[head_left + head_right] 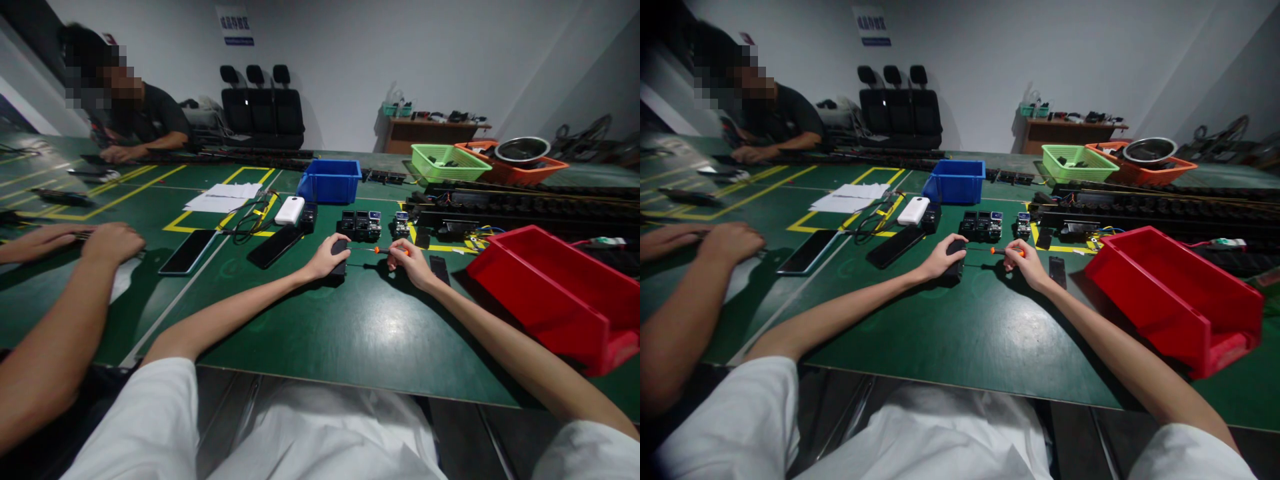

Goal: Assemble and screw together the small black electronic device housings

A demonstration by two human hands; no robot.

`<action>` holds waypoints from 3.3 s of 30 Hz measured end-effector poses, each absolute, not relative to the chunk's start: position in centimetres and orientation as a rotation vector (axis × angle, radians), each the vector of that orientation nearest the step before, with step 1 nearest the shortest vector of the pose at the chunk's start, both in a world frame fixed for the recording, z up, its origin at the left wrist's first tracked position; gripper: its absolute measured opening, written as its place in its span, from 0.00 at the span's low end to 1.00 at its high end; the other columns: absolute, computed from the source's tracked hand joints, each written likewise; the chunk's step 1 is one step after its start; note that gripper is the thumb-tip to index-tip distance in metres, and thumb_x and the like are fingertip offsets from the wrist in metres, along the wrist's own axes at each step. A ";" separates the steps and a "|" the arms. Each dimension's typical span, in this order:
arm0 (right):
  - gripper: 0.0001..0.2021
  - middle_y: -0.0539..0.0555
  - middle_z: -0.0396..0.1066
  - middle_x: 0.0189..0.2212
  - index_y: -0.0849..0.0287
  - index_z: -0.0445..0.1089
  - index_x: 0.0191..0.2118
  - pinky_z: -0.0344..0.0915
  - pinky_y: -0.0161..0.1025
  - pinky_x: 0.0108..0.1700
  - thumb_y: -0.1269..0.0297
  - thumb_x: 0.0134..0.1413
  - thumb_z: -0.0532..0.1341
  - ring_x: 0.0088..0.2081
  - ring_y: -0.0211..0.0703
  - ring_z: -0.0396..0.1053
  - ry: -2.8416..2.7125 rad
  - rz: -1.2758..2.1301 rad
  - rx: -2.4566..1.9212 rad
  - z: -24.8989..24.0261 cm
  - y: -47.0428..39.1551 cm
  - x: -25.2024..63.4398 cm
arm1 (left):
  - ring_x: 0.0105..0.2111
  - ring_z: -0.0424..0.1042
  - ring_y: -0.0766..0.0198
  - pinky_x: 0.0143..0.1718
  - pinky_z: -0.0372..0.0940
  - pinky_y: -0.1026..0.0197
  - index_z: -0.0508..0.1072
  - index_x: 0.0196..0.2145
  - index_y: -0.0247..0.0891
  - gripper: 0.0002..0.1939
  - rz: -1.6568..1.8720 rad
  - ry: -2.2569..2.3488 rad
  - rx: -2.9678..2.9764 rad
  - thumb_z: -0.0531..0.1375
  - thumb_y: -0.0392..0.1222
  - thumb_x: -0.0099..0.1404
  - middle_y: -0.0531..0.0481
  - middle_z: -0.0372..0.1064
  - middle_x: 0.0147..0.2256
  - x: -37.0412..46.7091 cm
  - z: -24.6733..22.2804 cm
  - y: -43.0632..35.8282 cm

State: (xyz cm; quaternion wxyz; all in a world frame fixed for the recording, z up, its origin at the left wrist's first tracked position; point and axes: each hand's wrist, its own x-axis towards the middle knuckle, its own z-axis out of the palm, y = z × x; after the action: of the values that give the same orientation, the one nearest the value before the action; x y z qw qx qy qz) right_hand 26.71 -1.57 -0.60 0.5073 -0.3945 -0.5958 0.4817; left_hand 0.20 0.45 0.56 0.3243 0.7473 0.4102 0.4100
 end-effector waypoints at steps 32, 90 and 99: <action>0.13 0.46 0.69 0.21 0.55 0.64 0.36 0.62 0.35 0.26 0.53 0.54 0.64 0.22 0.37 0.66 -1.446 1.149 -0.975 -0.3 -1.7 26.6 | 0.46 0.68 0.58 0.51 0.63 0.54 0.70 0.46 0.39 0.14 1.060 1.079 1.963 0.59 0.42 0.62 0.48 0.68 0.43 0.1 0.9 0.3; 0.14 0.46 0.69 0.20 0.56 0.64 0.36 0.62 0.34 0.26 0.52 0.54 0.64 0.21 0.36 0.66 -1.442 1.147 -0.976 -0.4 -1.6 26.6 | 0.45 0.67 0.58 0.50 0.63 0.55 0.70 0.46 0.38 0.14 1.086 1.049 1.960 0.59 0.42 0.62 0.48 0.68 0.43 0.1 0.6 0.5; 0.13 0.46 0.69 0.19 0.56 0.64 0.34 0.62 0.33 0.24 0.52 0.56 0.63 0.20 0.36 0.65 -1.460 1.156 -0.967 -0.4 -1.7 26.7 | 0.45 0.68 0.58 0.50 0.64 0.54 0.70 0.46 0.39 0.14 1.078 1.053 1.962 0.59 0.42 0.62 0.48 0.68 0.42 0.1 0.5 0.6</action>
State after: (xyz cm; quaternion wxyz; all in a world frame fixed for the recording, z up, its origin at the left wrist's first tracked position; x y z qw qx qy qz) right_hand 26.69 -1.72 -0.39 0.4981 -0.3997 -0.6033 0.4777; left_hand 0.07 0.55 0.52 0.3278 0.7493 0.4021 0.4118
